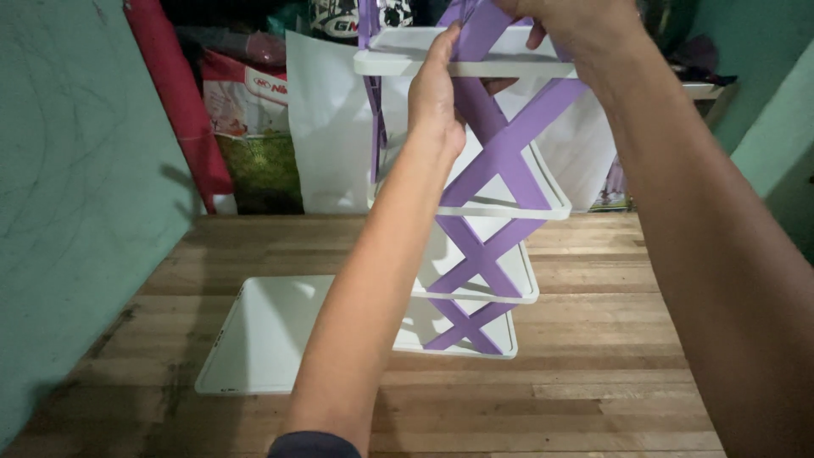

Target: The person assembles a multi-tiered plastic shelf by inserting purple X-shaped supports between white trays. They repeatedly pick up supports and trays, align them, and press them together to build the structure on a wooden table.

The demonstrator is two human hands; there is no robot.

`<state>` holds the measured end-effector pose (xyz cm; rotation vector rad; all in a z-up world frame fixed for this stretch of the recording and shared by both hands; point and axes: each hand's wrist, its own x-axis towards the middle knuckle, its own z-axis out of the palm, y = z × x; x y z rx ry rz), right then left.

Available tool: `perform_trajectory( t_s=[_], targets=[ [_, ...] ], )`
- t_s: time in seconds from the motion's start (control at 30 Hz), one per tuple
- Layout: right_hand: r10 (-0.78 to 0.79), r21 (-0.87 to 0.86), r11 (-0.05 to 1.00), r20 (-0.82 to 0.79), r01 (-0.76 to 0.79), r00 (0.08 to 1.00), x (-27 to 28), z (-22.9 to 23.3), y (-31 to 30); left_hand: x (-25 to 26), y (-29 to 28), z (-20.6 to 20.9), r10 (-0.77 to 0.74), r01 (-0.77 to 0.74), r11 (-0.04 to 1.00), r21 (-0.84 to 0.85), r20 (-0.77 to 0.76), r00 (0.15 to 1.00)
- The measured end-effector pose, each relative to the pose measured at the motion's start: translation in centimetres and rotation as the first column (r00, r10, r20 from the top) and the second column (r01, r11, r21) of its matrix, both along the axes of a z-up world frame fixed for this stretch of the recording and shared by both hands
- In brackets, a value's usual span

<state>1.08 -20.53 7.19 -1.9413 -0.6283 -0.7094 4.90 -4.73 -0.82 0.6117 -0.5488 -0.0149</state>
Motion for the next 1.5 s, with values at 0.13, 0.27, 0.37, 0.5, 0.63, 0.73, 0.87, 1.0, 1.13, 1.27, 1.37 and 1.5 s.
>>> perform_trajectory(
  t_s=[0.13, 0.27, 0.37, 0.5, 0.63, 0.73, 0.87, 1.0, 1.13, 1.27, 1.37, 1.5],
  targets=[
    [-0.037, -0.048, 0.998, 0.074, 0.041, 0.997, -0.7, 0.2, 0.4, -1.2, 0.7, -0.6, 0.125, -0.110, 0.970, 0.216, -0.058, 0.990],
    [-0.035, -0.060, 0.997, 0.085, 0.040, 0.996, -1.3, 0.0, 0.6, -2.3, 1.1, -1.7, 0.398, -0.377, 0.869, 0.321, 0.000, 0.917],
    [-0.111, -0.054, 0.992, 0.063, 0.114, 0.992, -2.2, -0.5, 0.3, -4.1, 1.5, -2.7, 0.652, -0.656, 0.666, 0.355, 0.149, 0.743],
    [-0.030, 0.070, 0.997, 0.114, 0.022, 0.993, -4.1, -1.0, -1.3, -7.9, 2.6, -3.1, 0.780, -0.954, 0.067, 0.291, 0.581, 0.232],
    [-0.064, 0.108, 0.993, 0.193, 0.044, 0.979, -5.7, -2.8, -3.8, -10.8, 4.0, -1.8, 0.603, -0.963, -0.258, 0.075, 0.792, -0.100],
    [-0.179, 0.367, 0.924, 0.179, 0.102, 0.967, -5.7, -5.1, -5.2, -10.9, 3.7, -0.1, 0.585, -0.991, -0.125, -0.057, 0.802, -0.120],
    [-0.103, 0.628, 0.753, -0.178, 0.194, 0.979, -5.1, -7.6, -6.0, -9.1, 2.7, 1.4, 0.560, -0.994, -0.054, -0.093, 0.822, -0.108],
    [0.322, 0.747, 0.663, -0.333, 0.040, 0.887, -4.8, -8.6, -4.6, -6.8, 0.9, 2.8, 0.548, -0.994, -0.065, -0.092, 0.829, -0.112],
    [0.619, 0.790, 0.559, -0.196, -0.251, 0.761, -5.3, -8.2, -1.7, -5.2, -0.9, 4.1, 0.580, -0.984, -0.173, -0.041, 0.803, -0.135],
    [0.644, 0.787, 0.525, -0.119, -0.324, 0.755, -5.7, -7.3, 0.4, -5.0, -2.5, 5.1, 0.643, -0.974, -0.209, 0.083, 0.762, -0.073],
    [0.675, 0.796, 0.452, -0.009, -0.403, 0.738, -5.0, -7.1, 1.0, -5.3, -3.3, 5.7, 0.652, -0.968, -0.220, 0.120, 0.756, -0.055],
    [0.686, 0.835, 0.390, 0.017, -0.387, 0.728, -3.7, -7.7, 1.1, -5.4, -3.9, 6.1, 0.655, -0.960, -0.244, 0.135, 0.753, -0.061]
  ],
)
